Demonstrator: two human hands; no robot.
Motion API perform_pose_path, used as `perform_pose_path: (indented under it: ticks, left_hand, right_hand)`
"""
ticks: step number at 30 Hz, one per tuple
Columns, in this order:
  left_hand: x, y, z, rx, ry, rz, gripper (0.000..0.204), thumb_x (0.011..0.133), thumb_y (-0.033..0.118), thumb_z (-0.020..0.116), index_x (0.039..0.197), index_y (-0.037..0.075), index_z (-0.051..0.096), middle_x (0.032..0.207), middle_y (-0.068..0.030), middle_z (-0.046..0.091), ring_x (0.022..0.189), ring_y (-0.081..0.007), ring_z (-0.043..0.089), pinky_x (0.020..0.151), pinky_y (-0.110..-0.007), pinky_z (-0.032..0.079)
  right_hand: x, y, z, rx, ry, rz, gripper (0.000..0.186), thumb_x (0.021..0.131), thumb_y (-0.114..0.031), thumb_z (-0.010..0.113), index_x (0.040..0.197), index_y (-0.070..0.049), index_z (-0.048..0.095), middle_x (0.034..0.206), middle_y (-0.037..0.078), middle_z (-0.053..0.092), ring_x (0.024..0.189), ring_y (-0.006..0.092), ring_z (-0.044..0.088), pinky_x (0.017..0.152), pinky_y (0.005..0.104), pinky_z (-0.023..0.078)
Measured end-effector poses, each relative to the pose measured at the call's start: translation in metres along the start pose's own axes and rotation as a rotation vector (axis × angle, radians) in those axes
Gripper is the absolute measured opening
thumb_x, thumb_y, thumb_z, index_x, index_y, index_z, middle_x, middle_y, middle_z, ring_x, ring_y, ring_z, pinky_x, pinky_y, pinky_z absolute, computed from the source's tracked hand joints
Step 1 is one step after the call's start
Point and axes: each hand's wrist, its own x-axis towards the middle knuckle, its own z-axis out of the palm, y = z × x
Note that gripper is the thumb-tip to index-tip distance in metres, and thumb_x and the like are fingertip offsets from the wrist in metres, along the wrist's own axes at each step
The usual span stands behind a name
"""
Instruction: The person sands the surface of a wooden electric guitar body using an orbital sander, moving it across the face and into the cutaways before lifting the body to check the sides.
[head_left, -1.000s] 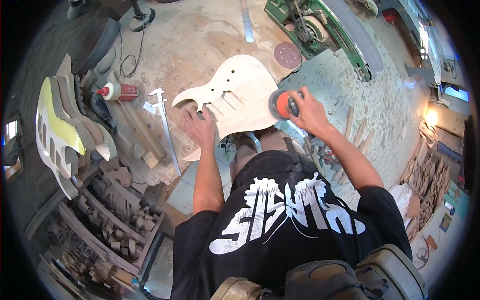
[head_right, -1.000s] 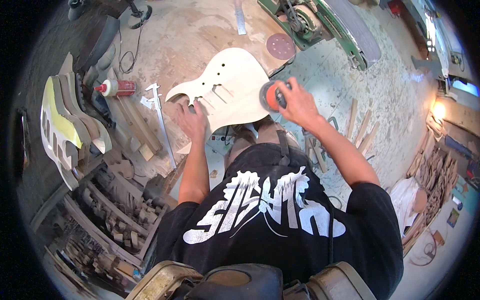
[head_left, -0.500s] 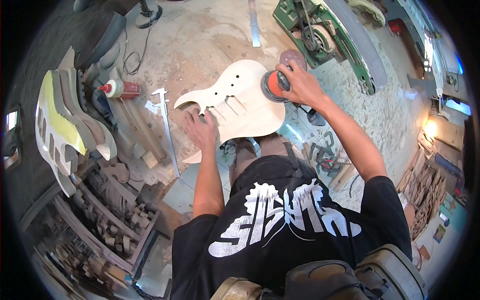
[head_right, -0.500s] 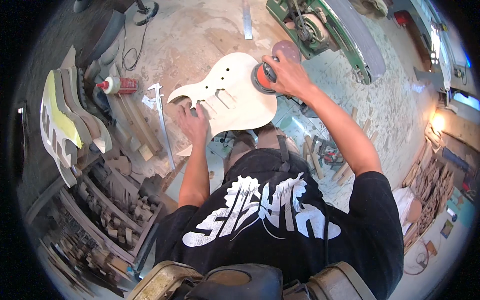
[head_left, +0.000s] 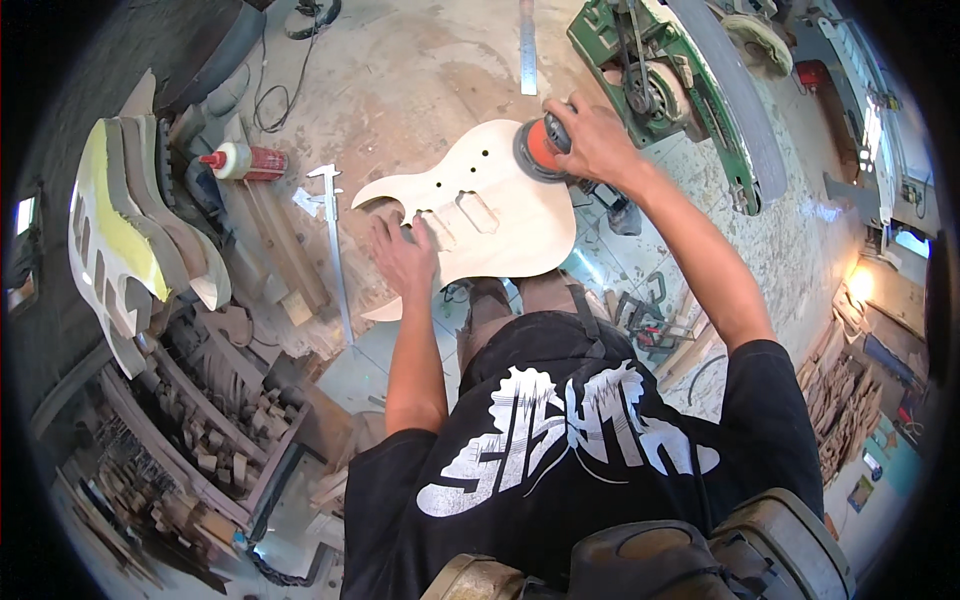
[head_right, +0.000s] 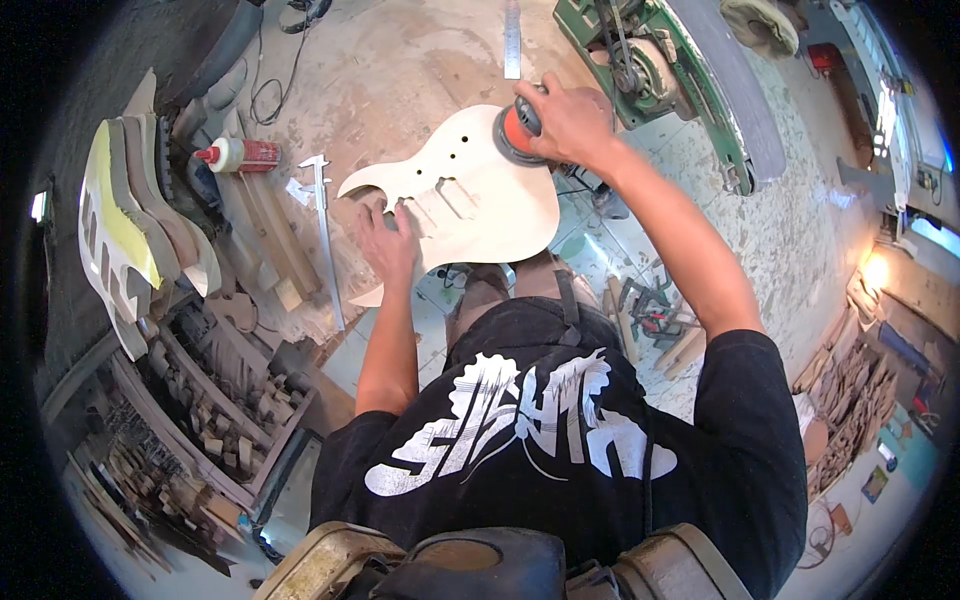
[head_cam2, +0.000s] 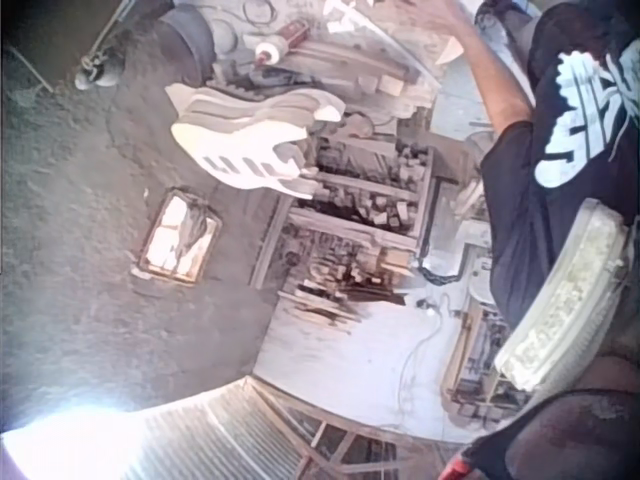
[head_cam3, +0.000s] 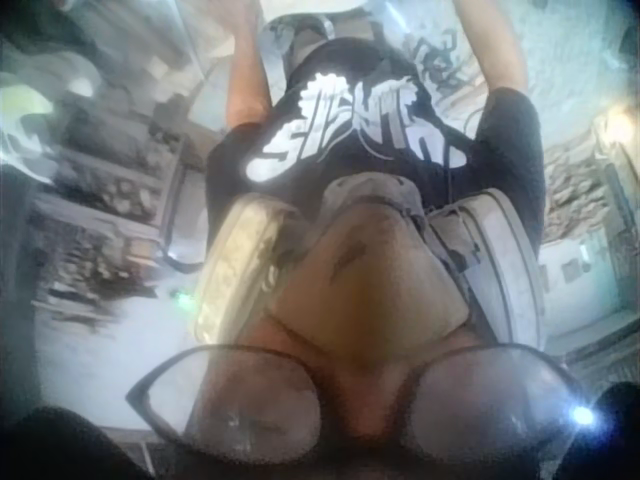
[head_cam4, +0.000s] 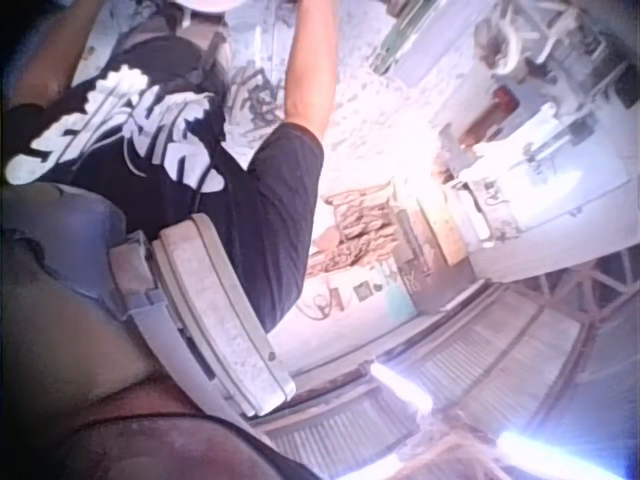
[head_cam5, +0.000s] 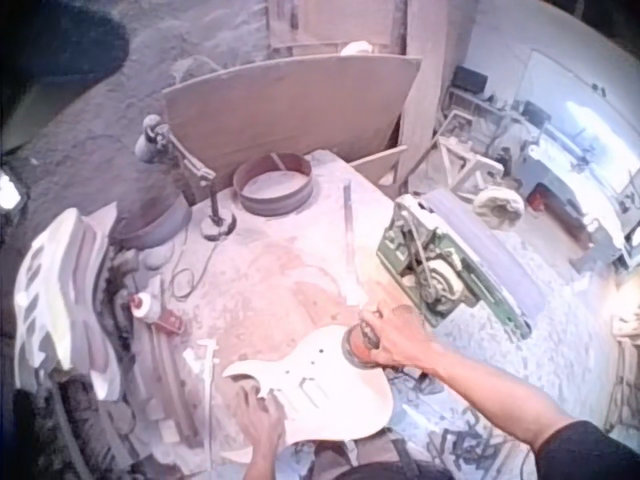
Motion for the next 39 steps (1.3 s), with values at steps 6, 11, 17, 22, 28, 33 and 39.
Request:
perform_pose_path:
  ticks: [6,11,17,22,28,33,39]
  left_hand:
    - [0.001,0.004,-0.002,-0.018,-0.013,-0.01,0.056,0.101,0.046,0.06,0.143,0.008,0.063,0.158,-0.0266,0.048,0.148,-0.0458,0.041,0.122,-0.056,0.031]
    - [0.001,0.003,0.0,-0.024,0.004,0.0,0.056,0.101,0.046,0.06,0.142,0.008,0.063,0.157,-0.0271,0.049,0.147,-0.0455,0.042,0.122,-0.056,0.031]
    - [0.001,0.001,0.003,-0.002,0.01,0.004,0.056,0.101,0.047,0.06,0.14,0.008,0.066,0.157,-0.0263,0.049,0.147,-0.0448,0.042,0.122,-0.056,0.031]
    - [0.001,-0.002,0.004,0.004,0.018,0.003,0.057,0.1,0.048,0.059,0.141,0.008,0.065,0.158,-0.0257,0.049,0.147,-0.0446,0.042,0.123,-0.055,0.031]
    - [0.001,-0.001,0.005,0.0,0.016,0.003,0.057,0.101,0.048,0.058,0.142,0.008,0.065,0.158,-0.0253,0.049,0.148,-0.0446,0.042,0.123,-0.055,0.03]
    - [0.001,-0.003,0.006,0.017,0.01,0.002,0.058,0.101,0.047,0.059,0.142,0.007,0.064,0.158,-0.0254,0.049,0.148,-0.045,0.042,0.123,-0.055,0.03]
    - [0.001,-0.005,0.004,0.0,0.015,0.018,0.058,0.101,0.048,0.059,0.141,0.006,0.064,0.157,-0.0261,0.049,0.147,-0.0454,0.042,0.123,-0.055,0.03]
  right_hand:
    - [0.009,0.004,-0.005,0.046,-0.002,0.0,0.067,0.078,-0.021,0.076,0.14,-0.016,0.053,0.119,0.022,0.057,0.104,0.0477,0.066,0.086,0.0552,0.054]
    - [0.008,0.011,-0.001,0.005,-0.002,-0.039,0.068,0.078,-0.02,0.077,0.142,-0.018,0.053,0.122,0.023,0.056,0.098,0.0461,0.07,0.079,0.0563,0.058]
    - [0.006,-0.018,0.0,0.019,-0.032,-0.112,0.069,0.075,-0.015,0.079,0.139,-0.014,0.052,0.121,0.024,0.055,0.097,0.0474,0.07,0.077,0.0556,0.059]
    - [0.026,-0.013,-0.007,0.004,-0.074,-0.012,0.069,0.079,-0.021,0.077,0.143,-0.017,0.052,0.127,0.02,0.053,0.108,0.0456,0.068,0.084,0.0558,0.057]
    - [0.032,-0.002,-0.007,0.021,-0.024,0.043,0.07,0.078,-0.021,0.076,0.144,-0.017,0.052,0.127,0.021,0.053,0.111,0.0477,0.065,0.088,0.0564,0.055]
    - [0.01,-0.003,-0.003,0.045,-0.028,-0.009,0.069,0.078,-0.021,0.077,0.142,-0.017,0.053,0.125,0.021,0.054,0.106,0.047,0.066,0.086,0.0561,0.056]
    - [0.018,-0.021,-0.001,0.009,-0.037,-0.048,0.069,0.077,-0.016,0.077,0.142,-0.015,0.052,0.125,0.024,0.055,0.102,0.0464,0.068,0.082,0.0557,0.057]
